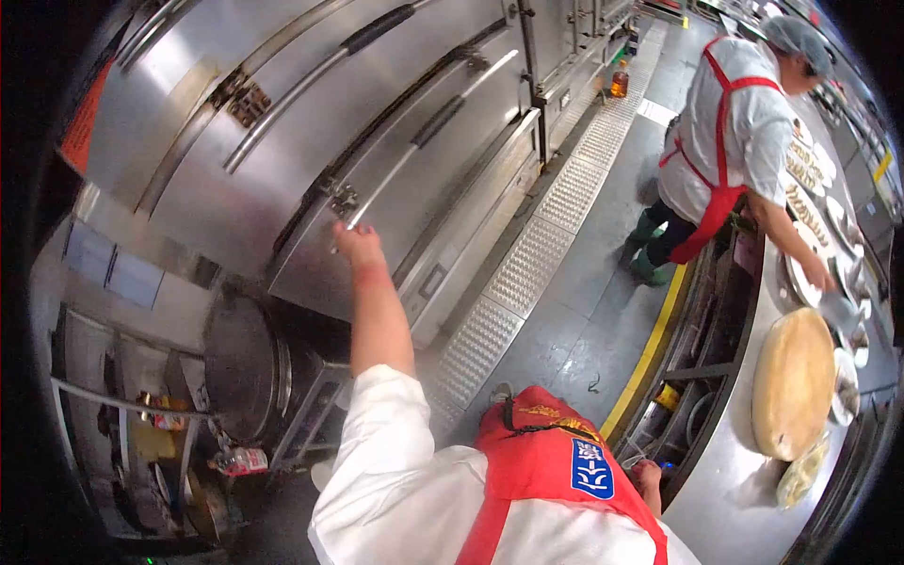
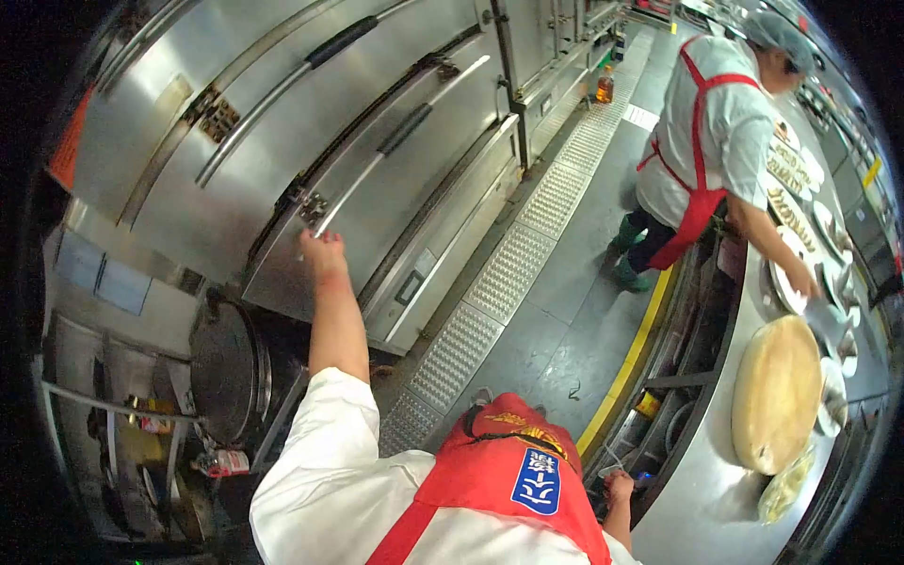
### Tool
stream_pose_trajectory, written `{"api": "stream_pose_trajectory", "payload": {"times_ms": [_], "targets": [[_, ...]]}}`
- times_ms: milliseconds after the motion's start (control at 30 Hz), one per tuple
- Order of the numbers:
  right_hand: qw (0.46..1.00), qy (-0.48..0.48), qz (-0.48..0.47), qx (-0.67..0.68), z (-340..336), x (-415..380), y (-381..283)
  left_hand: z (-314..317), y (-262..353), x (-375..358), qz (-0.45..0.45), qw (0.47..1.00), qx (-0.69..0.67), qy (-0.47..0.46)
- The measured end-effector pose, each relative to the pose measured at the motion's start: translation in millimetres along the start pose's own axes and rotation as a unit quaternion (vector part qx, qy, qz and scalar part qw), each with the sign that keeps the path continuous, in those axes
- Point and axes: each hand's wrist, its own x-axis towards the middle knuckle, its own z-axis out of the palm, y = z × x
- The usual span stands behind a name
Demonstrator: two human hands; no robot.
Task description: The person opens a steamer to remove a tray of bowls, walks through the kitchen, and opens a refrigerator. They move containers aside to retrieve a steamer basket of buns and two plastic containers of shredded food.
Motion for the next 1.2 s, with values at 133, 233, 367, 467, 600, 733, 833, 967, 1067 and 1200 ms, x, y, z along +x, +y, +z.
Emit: {"api": "stream_pose_trajectory", "payload": {"times_ms": [133, 233, 367, 467, 600, 733, 833, 967, 1067, 1200], "targets": [[0.999, -0.027, -0.037, 0.016, -5.3, 30.2, -15.9, -33.4, -34.5, -48.0, 0.007, 0.999, 0.007, 0.035], [0.995, -0.068, -0.062, -0.036, 4.4, 38.4, -36.7, -76.4, -71.5, -45.8, -0.103, 0.993, -0.05, -0.003], [0.992, -0.107, -0.035, -0.055, 29.9, 8.7, -62.8, -108.7, -103.8, -125.3, -0.127, 0.989, -0.069, -0.032], [0.987, -0.143, -0.019, -0.072, 40.8, 6.4, -69.1, -138.3, -133.5, -141.0, -0.209, 0.972, -0.108, -0.003], [0.975, -0.192, -0.043, -0.104, 33.8, 7.4, -53.5, -195.5, -192.5, -137.7, -0.239, 0.963, -0.123, 0.015], [0.968, -0.155, -0.066, -0.184, -0.8, -28.0, -69.8, -259.4, -257.3, -126.0, -0.269, 0.953, -0.14, 0.021], [0.973, -0.151, -0.057, -0.167, -20.6, -28.2, -59.9, -293.7, -287.5, -112.9, -0.276, 0.949, -0.142, 0.057], [0.939, -0.102, -0.102, -0.312, -4.9, -12.7, -89.6, -335.1, -330.1, -88.3, -0.262, 0.957, -0.122, 0.006], [0.873, -0.141, -0.171, -0.435, 68.2, -45.7, -168.9, -354.2, -317.0, -102.8, -0.289, 0.949, -0.056, -0.113], [0.836, -0.209, -0.317, -0.395, 172.4, -10.2, -215.4, -396.9, -300.9, -146.3, -0.478, 0.748, 0.317, -0.334]]}}
